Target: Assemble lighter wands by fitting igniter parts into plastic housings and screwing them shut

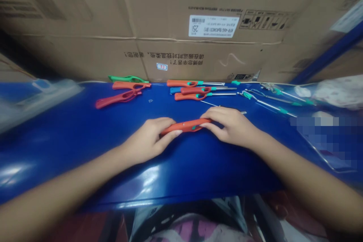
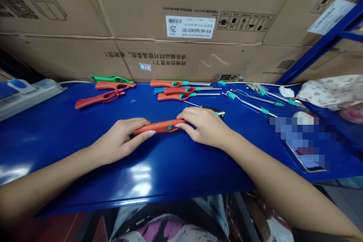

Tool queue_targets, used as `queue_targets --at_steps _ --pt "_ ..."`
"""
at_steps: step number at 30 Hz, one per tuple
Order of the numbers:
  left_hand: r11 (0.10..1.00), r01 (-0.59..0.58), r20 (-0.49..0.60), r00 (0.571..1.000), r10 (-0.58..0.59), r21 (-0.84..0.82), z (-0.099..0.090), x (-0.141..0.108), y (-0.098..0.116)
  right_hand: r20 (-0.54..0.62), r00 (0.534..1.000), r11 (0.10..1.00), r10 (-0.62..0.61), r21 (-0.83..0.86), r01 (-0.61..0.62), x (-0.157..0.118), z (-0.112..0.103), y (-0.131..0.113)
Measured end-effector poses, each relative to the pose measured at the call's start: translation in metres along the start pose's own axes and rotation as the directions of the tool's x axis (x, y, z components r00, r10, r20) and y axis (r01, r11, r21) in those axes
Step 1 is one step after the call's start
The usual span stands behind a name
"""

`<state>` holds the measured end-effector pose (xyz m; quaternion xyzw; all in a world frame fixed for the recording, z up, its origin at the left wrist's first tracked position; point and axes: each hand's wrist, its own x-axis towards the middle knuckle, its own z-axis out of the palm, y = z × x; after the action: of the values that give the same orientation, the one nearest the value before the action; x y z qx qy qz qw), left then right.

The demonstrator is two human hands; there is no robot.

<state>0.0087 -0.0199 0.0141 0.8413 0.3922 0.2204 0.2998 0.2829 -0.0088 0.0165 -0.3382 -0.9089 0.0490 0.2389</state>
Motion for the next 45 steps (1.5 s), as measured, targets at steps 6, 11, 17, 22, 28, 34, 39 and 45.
queue_targets --at_steps 6,11,17,22,28,34,39,45 --pt "0.593 0.472 0.326 0.881 -0.343 -0.652 0.013 0.006 0.005 0.055 0.976 0.969 -0.210 -0.119 0.216 0.002 0.003 -0.002" --pt "0.963 0.105 0.018 0.994 -0.104 -0.250 0.010 0.000 0.002 0.032 0.974 0.973 -0.223 -0.055 0.224 -0.002 0.009 -0.003" --pt "0.969 -0.231 0.107 0.969 0.221 0.089 0.009 -0.011 -0.004 0.005 0.969 0.959 -0.248 0.144 0.244 -0.003 0.009 -0.007" --pt "0.961 -0.257 0.146 0.960 0.240 0.107 0.010 -0.010 -0.006 0.073 0.971 0.941 -0.226 0.276 0.198 -0.004 0.006 -0.013" --pt "0.957 -0.281 0.127 0.954 0.271 0.072 0.012 -0.007 -0.009 0.070 0.970 0.964 -0.235 0.146 0.223 -0.005 0.006 -0.015" --pt "0.977 -0.207 0.098 0.975 0.202 0.049 0.004 0.000 -0.016 0.158 0.979 0.990 -0.132 0.068 0.123 -0.001 -0.004 -0.007" --pt "0.977 -0.198 0.119 0.975 0.189 0.075 -0.001 0.006 -0.018 0.195 0.977 0.996 -0.084 -0.019 0.090 -0.003 -0.005 -0.002" --pt "0.954 -0.232 0.099 0.971 0.216 0.188 0.009 0.002 -0.009 0.224 0.971 0.994 -0.080 -0.056 0.095 0.000 0.001 -0.011"
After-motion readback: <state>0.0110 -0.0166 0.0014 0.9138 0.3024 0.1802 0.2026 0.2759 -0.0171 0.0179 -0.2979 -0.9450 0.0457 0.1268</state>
